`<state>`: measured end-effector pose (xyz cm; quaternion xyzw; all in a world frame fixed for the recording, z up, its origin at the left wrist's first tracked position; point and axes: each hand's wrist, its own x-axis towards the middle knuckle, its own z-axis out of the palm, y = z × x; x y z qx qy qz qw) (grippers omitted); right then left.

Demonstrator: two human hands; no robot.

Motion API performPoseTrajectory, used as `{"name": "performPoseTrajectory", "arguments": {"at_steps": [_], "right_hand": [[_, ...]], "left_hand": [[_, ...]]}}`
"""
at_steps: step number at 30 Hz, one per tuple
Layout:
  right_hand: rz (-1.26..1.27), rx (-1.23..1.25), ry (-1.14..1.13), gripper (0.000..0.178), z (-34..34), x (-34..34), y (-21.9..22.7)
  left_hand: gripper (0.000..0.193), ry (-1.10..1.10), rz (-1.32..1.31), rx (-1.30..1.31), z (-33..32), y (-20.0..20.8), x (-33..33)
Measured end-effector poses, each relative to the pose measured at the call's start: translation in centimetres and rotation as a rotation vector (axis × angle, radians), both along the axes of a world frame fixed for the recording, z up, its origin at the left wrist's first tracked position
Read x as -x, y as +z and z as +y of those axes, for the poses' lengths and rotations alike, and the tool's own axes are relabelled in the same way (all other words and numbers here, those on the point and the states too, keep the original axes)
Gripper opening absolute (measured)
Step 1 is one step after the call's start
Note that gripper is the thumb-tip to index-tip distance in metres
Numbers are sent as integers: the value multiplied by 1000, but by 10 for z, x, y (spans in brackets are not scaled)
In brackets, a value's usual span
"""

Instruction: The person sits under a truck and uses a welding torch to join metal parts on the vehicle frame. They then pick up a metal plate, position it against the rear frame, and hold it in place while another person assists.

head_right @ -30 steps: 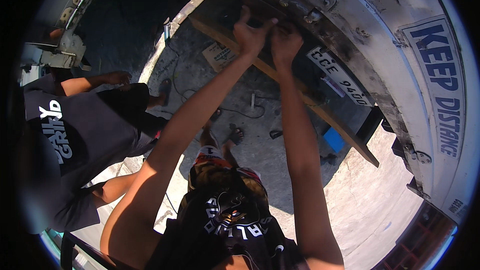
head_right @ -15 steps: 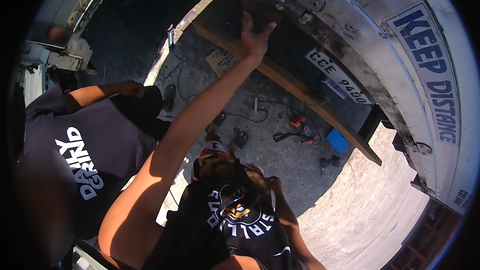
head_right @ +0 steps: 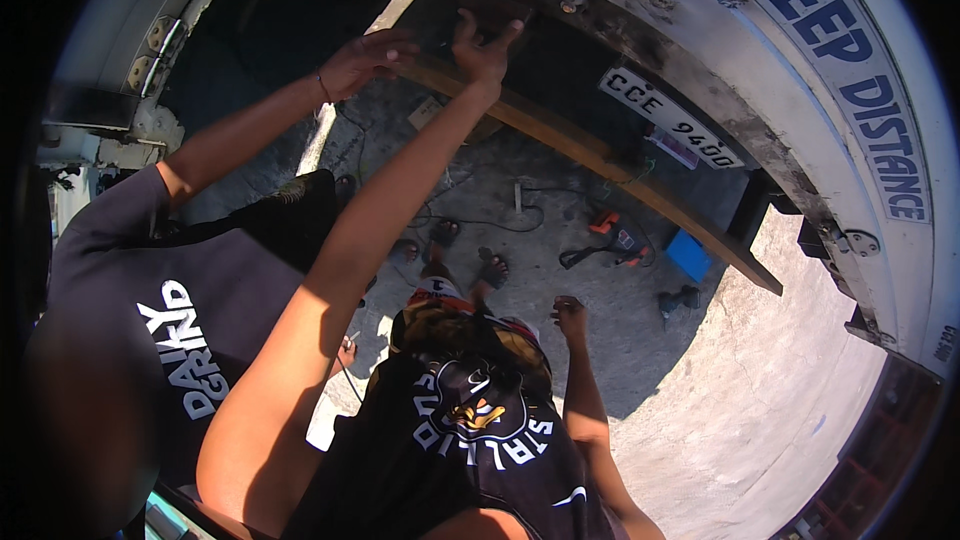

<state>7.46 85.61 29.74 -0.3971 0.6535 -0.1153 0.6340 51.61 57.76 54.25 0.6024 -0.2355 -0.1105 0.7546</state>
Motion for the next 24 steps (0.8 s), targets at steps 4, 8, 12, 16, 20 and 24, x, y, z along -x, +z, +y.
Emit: {"name": "performPoseTrajectory", "arguments": {"at_steps": [4,8,12,16,20,24], "right_hand": [[-56,185,59,31,-42,-53,23],[-68,156,102,31,-39,-57,27],[62,-43,80,30,0,-19,1],[176,-284,65,31,48,31,-21],[231,-264,114,28,80,57,-27],[232,-241,72,25,82,55,-27]], "left_hand": [[85,25,76,-60,0,2,2],[87,-87,154,-50,-3,-5,-2],[86,-104,196,14,-6,-10,-4],[85,-86,252,-13,-5,-7,1],[85,-52,148,-53,2,5,2],[84,-134,225,-60,13,22,-4]]}}
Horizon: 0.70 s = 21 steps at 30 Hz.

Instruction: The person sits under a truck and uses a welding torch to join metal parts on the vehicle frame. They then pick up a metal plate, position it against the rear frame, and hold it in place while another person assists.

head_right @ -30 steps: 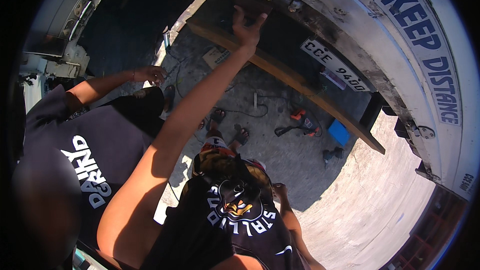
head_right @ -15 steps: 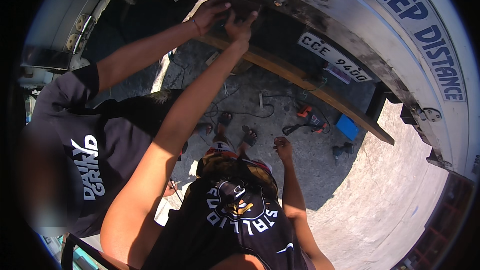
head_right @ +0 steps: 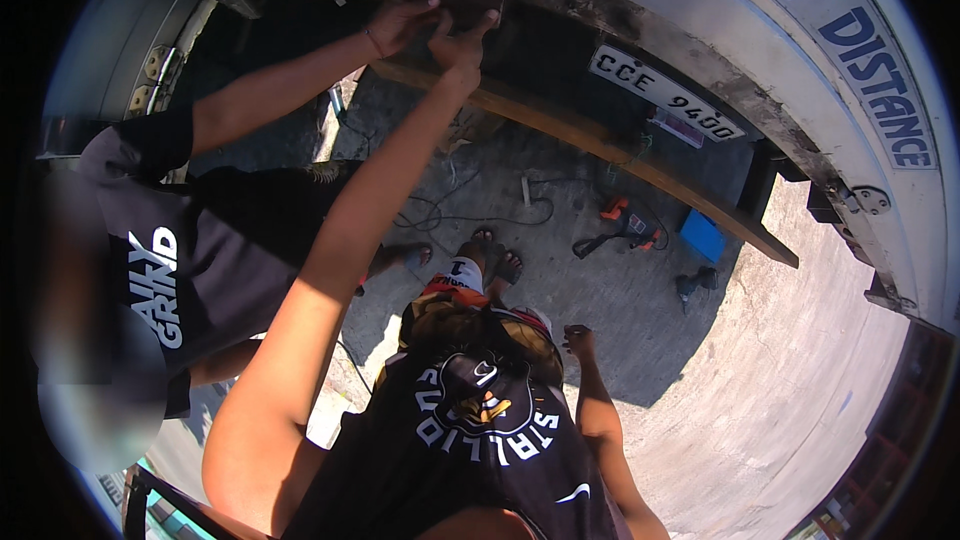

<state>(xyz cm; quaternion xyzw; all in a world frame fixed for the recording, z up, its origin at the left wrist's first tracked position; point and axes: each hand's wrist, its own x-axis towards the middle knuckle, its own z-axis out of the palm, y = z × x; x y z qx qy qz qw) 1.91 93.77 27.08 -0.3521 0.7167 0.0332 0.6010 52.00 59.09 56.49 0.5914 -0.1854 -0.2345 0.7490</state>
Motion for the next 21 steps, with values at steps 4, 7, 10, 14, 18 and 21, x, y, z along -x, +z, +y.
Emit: {"name": "performPoseTrajectory", "arguments": {"at_steps": [4,7,10,14,18,21], "right_hand": [[-89,77,-43,25,-23,-29,-1],[-144,104,-86,26,-43,-58,4],[-176,149,-71,27,-62,-85,13],[-194,137,-64,26,-78,-106,18],[-194,307,-6,26,-80,-107,10],[-76,490,94,25,-78,-91,4]], "left_hand": [[93,-15,-1,-191,5,16,-3],[79,29,-13,-180,5,21,-1],[71,33,7,-141,3,21,0],[70,49,-48,-157,2,21,-3],[80,2,-48,-162,5,23,-4],[97,-46,-27,-163,8,19,-5]]}}
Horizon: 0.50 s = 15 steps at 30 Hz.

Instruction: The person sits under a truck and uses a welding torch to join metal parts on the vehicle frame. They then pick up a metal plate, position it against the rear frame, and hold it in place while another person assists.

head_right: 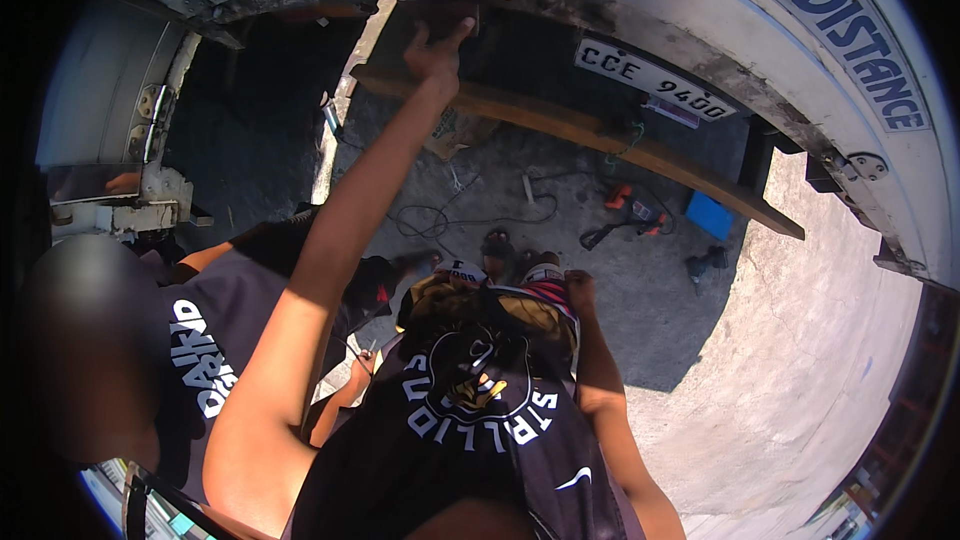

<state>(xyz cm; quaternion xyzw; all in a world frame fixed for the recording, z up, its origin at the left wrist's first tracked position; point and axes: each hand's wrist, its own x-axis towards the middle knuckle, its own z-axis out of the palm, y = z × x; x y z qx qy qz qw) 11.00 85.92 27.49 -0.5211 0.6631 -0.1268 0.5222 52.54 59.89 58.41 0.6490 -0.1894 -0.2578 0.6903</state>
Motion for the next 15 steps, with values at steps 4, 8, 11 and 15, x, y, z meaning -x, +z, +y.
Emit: {"name": "performPoseTrajectory", "arguments": {"at_steps": [4,8,11,15], "right_hand": [[54,41,-52,24,-8,25,-1],[10,94,36,24,-45,23,25],[-36,215,257,23,-93,2,76],[-249,423,464,21,-189,-78,131]], "left_hand": [[92,8,-82,16,-5,-13,-6],[81,208,-231,-53,-15,-28,-8],[85,200,-303,-115,-14,-32,-14],[85,155,-451,-126,-9,-23,-28]]}}
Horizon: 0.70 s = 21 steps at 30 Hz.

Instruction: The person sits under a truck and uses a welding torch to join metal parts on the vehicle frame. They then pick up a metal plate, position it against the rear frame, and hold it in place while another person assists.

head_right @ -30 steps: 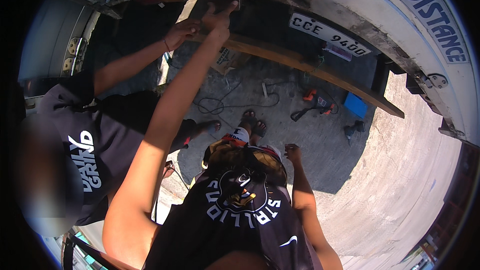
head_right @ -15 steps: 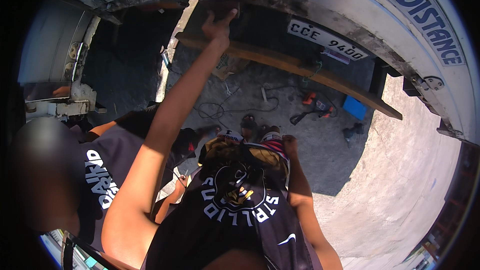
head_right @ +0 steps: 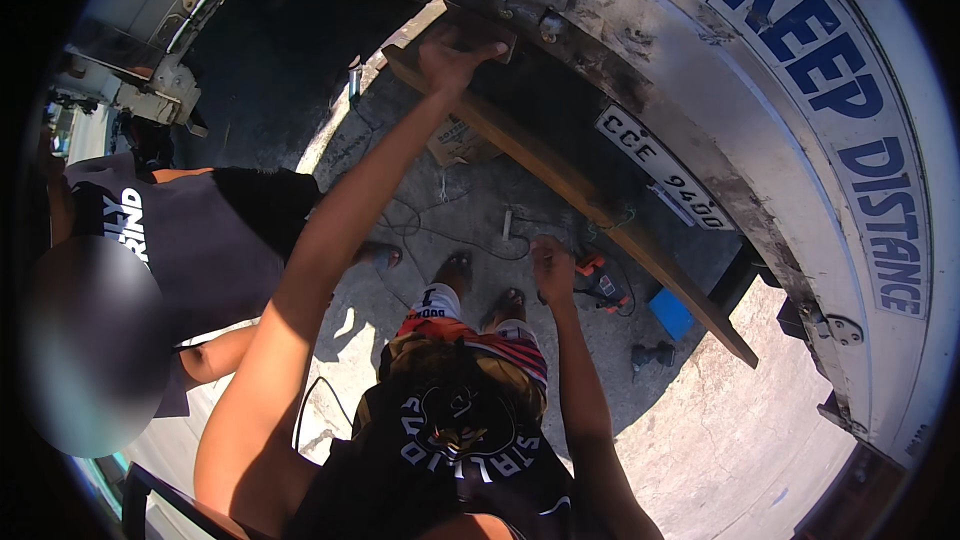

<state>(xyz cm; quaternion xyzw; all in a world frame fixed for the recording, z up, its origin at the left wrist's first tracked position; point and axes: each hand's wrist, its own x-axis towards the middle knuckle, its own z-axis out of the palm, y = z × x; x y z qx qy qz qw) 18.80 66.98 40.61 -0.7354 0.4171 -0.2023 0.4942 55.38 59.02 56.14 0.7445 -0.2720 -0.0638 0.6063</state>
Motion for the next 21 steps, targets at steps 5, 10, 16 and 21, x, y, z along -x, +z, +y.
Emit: {"name": "performPoseTrajectory", "arguments": {"at_steps": [5,10,16,21], "right_hand": [[-57,546,58,25,-88,-92,10],[-8,844,-3,34,-134,-136,-27],[165,1105,-115,52,-124,-148,-92],[143,1164,-222,57,-126,-152,-106]], "left_hand": [[54,-53,10,64,7,2,5],[78,-37,-23,32,9,1,2],[62,-72,-7,202,4,7,0],[78,37,-68,229,7,4,14]]}}
